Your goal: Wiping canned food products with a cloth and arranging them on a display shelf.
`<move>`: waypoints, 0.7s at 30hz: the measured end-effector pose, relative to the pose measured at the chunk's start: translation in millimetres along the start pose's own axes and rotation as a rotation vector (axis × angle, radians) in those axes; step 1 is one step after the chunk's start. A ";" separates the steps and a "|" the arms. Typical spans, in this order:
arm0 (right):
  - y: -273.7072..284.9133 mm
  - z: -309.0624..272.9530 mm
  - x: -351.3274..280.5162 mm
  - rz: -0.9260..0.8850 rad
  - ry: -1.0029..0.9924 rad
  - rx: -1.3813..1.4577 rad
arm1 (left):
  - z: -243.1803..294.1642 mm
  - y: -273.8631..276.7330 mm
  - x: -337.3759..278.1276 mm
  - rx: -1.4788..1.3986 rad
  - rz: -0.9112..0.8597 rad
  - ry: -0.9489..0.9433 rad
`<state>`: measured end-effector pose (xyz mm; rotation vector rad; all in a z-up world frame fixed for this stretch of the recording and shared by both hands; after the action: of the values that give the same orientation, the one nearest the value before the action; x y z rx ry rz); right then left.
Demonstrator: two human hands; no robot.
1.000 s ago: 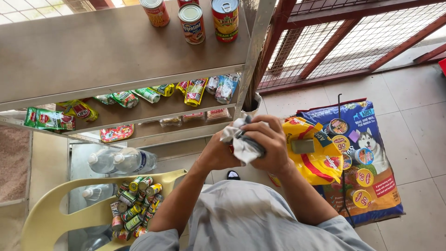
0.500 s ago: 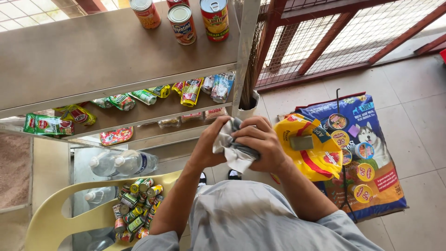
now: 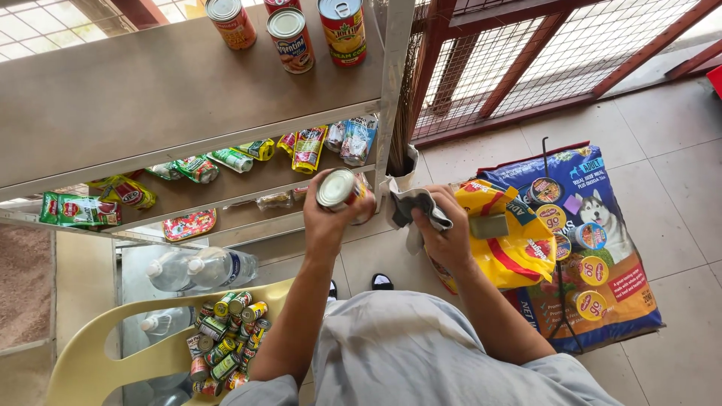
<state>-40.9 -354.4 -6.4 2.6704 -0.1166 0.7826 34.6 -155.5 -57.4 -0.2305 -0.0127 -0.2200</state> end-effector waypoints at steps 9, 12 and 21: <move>-29.9 -6.6 -6.3 0.117 -0.052 0.156 | -24.6 -12.4 -12.1 -0.512 -0.136 0.115; -32.1 -28.9 10.9 0.100 0.038 0.090 | -16.6 -20.8 -20.8 -0.409 -0.204 0.052; -60.6 -67.2 30.2 -0.189 0.271 -0.189 | 19.2 -3.2 -21.8 -0.020 -0.258 -0.048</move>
<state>-38.8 -273.2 43.6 2.3330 0.1225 1.0067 12.8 -149.5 -38.9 -0.2540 -0.0880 -0.4711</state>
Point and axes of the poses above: each hand's wrist, its own x-axis towards the middle knuckle, its own y-axis out of the back of the hand, z = x × y, the point moved 4 cm from there along x, towards the middle knuckle, and after that the axes turned 12 degrees about -z, right-handed, at the moved point
